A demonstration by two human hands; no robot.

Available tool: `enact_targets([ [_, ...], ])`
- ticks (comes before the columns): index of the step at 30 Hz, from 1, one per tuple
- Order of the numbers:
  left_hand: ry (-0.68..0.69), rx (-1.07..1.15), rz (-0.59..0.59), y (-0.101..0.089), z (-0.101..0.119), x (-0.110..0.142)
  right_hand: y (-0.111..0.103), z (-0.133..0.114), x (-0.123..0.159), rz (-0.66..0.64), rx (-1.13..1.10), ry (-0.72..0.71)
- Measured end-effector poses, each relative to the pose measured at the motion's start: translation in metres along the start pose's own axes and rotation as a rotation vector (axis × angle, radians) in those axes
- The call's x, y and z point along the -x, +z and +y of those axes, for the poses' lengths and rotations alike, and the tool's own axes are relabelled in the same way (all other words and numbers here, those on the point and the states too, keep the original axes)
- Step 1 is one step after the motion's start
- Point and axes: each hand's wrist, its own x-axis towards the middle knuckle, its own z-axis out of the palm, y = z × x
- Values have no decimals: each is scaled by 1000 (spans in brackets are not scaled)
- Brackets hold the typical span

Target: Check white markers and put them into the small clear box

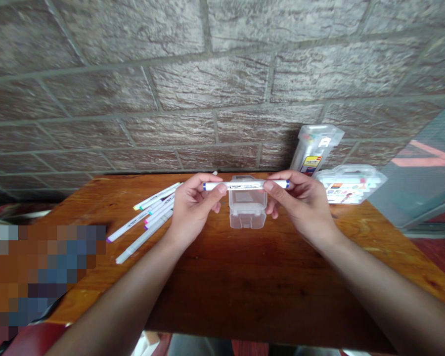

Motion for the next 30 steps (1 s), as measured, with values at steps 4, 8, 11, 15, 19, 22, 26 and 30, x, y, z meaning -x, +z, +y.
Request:
enact_targets([
  [4,-21,73,-8,2,4,0,0,-1,0,9,-30,12],
  [8,-40,73,0,3,7,1,0,-2,0,4,-58,32],
  [11,-37,70,6,3,7,1,-1,-2,0,1,-45,27],
  [15,-36,45,19,3,6,1,-1,-1,1,-5,-19,30],
  [19,-51,33,21,2,5,1,0,-1,1,-13,-52,46],
  [22,-46,46,11,2,5,2,-1,-2,1,-15,-98,47],
  [26,-25,67,-13,0,5,3,-1,-2,1,-23,-108,61],
  [30,-18,69,-9,0,4,2,-1,-2,1,-31,-96,58],
])
